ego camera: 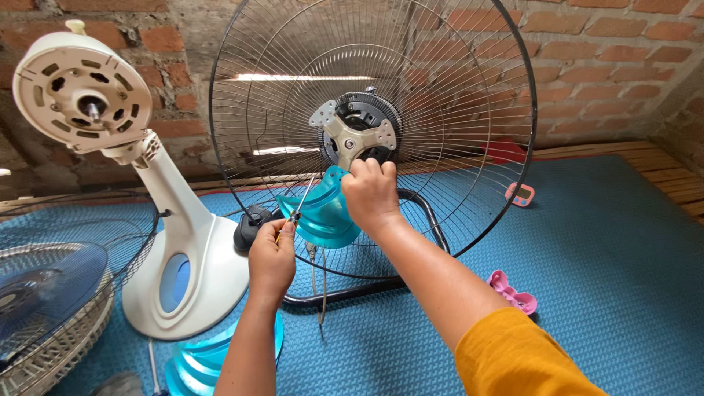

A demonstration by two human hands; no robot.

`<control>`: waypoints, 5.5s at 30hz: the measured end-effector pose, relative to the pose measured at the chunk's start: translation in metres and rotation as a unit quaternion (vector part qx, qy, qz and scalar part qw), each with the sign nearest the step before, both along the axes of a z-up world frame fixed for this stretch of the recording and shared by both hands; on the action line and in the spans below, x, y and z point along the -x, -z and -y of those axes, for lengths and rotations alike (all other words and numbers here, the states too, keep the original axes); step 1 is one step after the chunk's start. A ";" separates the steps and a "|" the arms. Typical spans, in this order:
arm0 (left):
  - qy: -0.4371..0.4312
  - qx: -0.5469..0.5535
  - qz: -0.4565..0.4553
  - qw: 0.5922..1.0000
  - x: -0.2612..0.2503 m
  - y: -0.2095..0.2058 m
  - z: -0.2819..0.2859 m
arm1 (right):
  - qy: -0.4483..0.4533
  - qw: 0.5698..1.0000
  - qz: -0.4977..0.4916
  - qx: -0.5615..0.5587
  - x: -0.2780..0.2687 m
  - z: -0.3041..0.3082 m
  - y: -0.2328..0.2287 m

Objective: The person uses a screwdriver to remove screws from the central hub of a standing electric fan. They detach the fan blades and the front protective cage, placing them aside on the floor.

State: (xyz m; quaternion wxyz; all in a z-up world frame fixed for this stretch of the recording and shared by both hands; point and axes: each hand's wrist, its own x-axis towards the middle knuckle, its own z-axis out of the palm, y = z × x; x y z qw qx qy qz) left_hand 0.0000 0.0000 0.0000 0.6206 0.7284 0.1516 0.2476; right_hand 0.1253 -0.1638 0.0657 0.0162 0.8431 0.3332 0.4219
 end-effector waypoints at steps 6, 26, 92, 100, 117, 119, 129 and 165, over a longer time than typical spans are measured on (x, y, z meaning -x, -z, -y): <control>-0.020 0.017 0.088 0.996 -0.008 0.000 0.012 | 0.045 0.995 0.052 0.074 -0.001 -0.012 0.001; 0.042 0.002 0.012 0.999 0.021 -0.027 -0.001 | 0.040 0.990 0.061 0.118 0.004 -0.014 -0.001; 0.152 -0.120 0.069 0.979 0.038 -0.053 0.222 | 0.088 0.950 0.066 -0.291 0.064 0.256 0.059; 0.200 -0.156 0.057 0.966 0.020 -0.028 0.280 | 0.265 0.880 -0.147 -0.365 0.044 0.349 0.120; 0.264 -0.205 -0.063 0.940 -0.029 0.059 0.365 | 0.335 0.684 -0.480 -0.434 0.010 0.449 0.208; 0.272 -0.200 -0.085 0.938 -0.030 0.063 0.368 | 0.345 0.673 -0.496 -0.427 0.004 0.448 0.222; 0.257 -0.204 -0.111 0.938 -0.038 0.073 0.370 | 0.344 0.683 -0.513 -0.390 -0.015 0.412 0.227; 0.188 -0.222 0.242 0.926 0.041 -0.045 0.242 | 0.127 0.882 -0.098 -0.443 0.034 0.316 0.091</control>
